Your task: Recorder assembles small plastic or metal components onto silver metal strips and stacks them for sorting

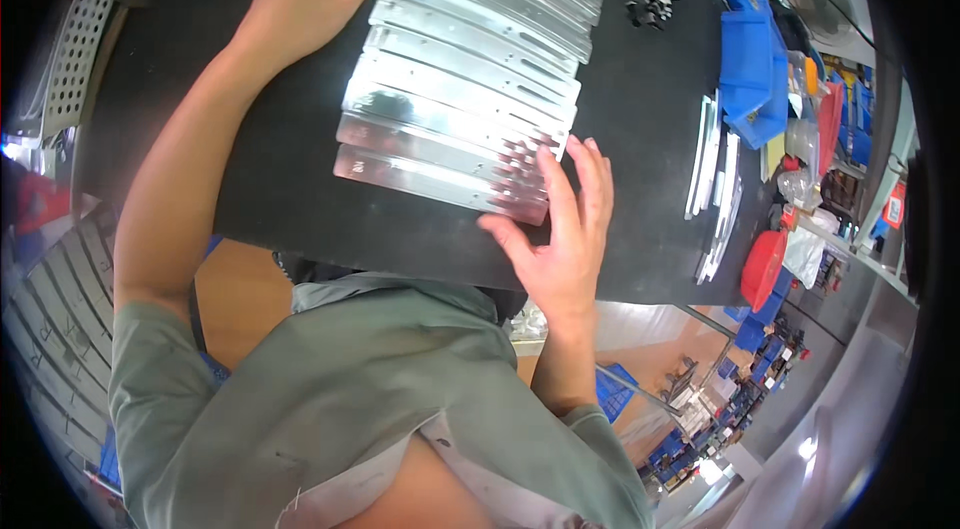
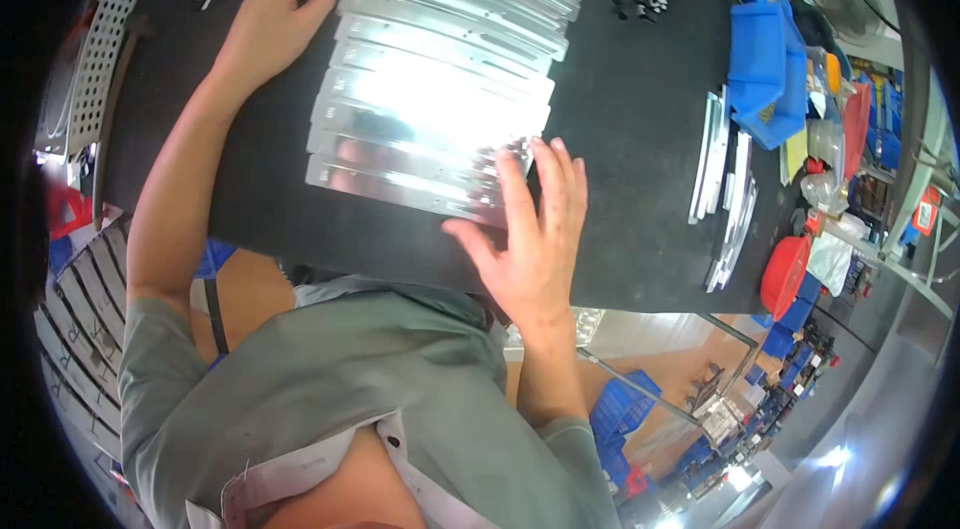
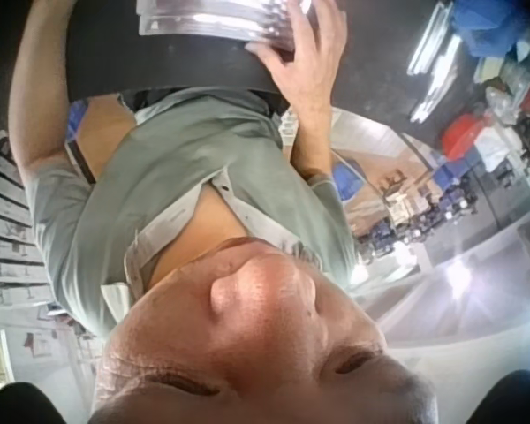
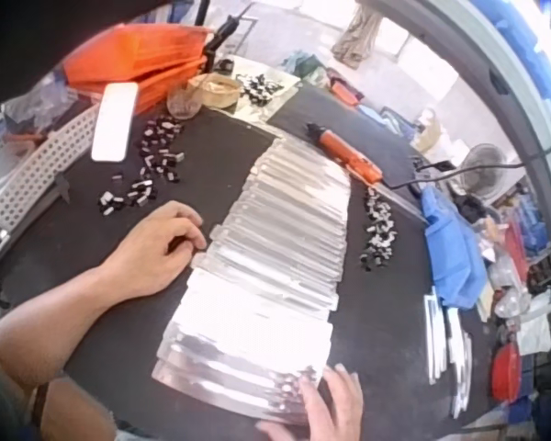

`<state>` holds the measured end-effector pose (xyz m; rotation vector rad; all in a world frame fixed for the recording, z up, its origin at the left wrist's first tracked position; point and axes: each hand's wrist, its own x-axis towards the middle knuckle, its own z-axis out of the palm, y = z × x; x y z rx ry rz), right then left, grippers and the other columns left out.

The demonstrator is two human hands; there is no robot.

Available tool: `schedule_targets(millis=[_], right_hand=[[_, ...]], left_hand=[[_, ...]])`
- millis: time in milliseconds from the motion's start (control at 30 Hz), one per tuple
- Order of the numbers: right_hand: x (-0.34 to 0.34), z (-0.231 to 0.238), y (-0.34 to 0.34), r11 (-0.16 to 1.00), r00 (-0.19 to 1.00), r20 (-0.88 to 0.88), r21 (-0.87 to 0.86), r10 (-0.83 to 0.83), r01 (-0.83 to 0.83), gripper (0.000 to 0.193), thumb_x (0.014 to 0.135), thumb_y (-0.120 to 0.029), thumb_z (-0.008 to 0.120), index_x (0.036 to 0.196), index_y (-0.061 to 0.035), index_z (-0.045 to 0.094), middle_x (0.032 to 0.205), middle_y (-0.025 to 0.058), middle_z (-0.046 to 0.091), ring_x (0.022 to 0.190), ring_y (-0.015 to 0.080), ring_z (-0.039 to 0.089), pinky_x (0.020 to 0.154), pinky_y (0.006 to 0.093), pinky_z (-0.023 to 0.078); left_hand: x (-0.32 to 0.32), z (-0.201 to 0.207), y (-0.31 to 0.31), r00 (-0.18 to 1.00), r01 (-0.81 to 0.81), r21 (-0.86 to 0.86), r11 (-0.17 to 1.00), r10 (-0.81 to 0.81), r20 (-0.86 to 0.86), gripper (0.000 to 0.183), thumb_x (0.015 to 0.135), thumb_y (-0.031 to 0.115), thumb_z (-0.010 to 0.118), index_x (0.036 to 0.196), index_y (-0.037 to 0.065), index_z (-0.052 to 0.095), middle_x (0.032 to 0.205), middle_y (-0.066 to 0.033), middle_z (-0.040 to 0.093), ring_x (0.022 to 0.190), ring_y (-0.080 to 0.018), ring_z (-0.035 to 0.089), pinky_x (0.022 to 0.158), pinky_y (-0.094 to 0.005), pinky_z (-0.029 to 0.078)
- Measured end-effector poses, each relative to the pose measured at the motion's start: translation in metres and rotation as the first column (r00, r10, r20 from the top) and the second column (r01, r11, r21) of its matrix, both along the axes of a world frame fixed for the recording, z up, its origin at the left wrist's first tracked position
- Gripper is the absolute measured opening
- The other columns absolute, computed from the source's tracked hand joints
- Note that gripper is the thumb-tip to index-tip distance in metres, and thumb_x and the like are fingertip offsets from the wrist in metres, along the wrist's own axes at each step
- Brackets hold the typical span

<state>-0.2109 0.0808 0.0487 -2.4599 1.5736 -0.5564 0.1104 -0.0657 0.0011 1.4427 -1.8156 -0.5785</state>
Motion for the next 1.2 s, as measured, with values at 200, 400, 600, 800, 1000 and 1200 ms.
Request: schedule_targets(millis=[200,400,600,800,1000,1200], right_hand=[[-0.051,0.013,-0.024,0.907,0.905,0.100,-0.044,-0.413,0.418,0.062,0.087,-0.025,0.083,0.139,0.0003,0.060,0.145,0.0248,0.055,0.136,0.0420,0.052,0.114,0.0474,0.042],[-0.175,-0.005,-0.079,0.682,0.672,-0.121,-0.177,-0.730,0.709,0.064,0.093,-0.034,0.077,0.133,0.0115,0.059,0.133,0.0308,0.059,0.128,0.0457,0.055,0.109,0.0485,0.044],[-0.227,-0.023,-0.115,0.719,0.704,-0.166,-0.053,-0.691,0.693,0.066,0.093,-0.036,0.077,0.136,0.0104,0.059,0.121,0.0295,0.066,0.115,0.0431,0.064,0.101,0.0484,0.050],[-0.235,-0.022,-0.119,0.583,0.546,0.204,0.298,-0.812,0.756,0.036,0.095,-0.021,0.075,0.120,0.0051,0.071,0.084,0.0119,0.071,0.074,0.0224,0.067,0.073,0.0366,0.055],[-0.245,-0.032,-0.102,0.604,0.607,0.102,-0.059,-0.788,0.795,0.013,0.085,-0.005,0.072,0.094,0.0036,0.071,0.085,0.0153,0.072,0.074,0.0284,0.069,0.070,0.0421,0.054],[-0.235,-0.039,-0.094,0.678,0.690,0.052,-0.150,-0.722,0.720,0.008,0.083,-0.004,0.072,0.088,0.0021,0.072,0.102,0.0199,0.071,0.091,0.0372,0.068,0.084,0.0464,0.054]], left_hand=[[0.029,-0.024,-0.001,0.999,0.004,-0.137,0.991,0.001,0.035,0.013,0.094,0.000,0.059,0.103,0.002,0.068,0.128,-0.0074,0.063,0.115,-0.0225,0.063,0.095,-0.0304,0.048],[0.019,-0.014,0.001,0.999,-0.036,0.004,0.999,0.036,-0.012,0.012,0.097,0.001,0.057,0.104,0.002,0.067,0.127,-0.0036,0.062,0.105,-0.0183,0.062,0.088,-0.0289,0.047],[0.015,-0.008,0.002,0.999,-0.034,0.077,0.996,0.036,-0.027,0.013,0.094,0.000,0.057,0.105,0.003,0.065,0.129,-0.0049,0.061,0.117,-0.0179,0.060,0.091,-0.0281,0.045],[0.012,-0.006,0.002,0.999,-0.044,0.076,0.996,0.045,-0.013,0.013,0.093,-0.001,0.057,0.104,0.002,0.064,0.129,-0.0058,0.061,0.119,-0.0196,0.060,0.094,-0.0287,0.045],[0.013,-0.010,0.002,0.999,-0.036,-0.013,0.999,0.036,-0.009,0.012,0.096,0.001,0.055,0.102,0.002,0.066,0.125,-0.0050,0.062,0.109,-0.0208,0.063,0.087,-0.0310,0.048],[0.012,-0.009,0.002,0.999,-0.052,-0.005,0.999,0.052,-0.007,0.012,0.096,0.001,0.056,0.102,0.002,0.066,0.125,-0.0052,0.062,0.108,-0.0213,0.063,0.086,-0.0309,0.048]])
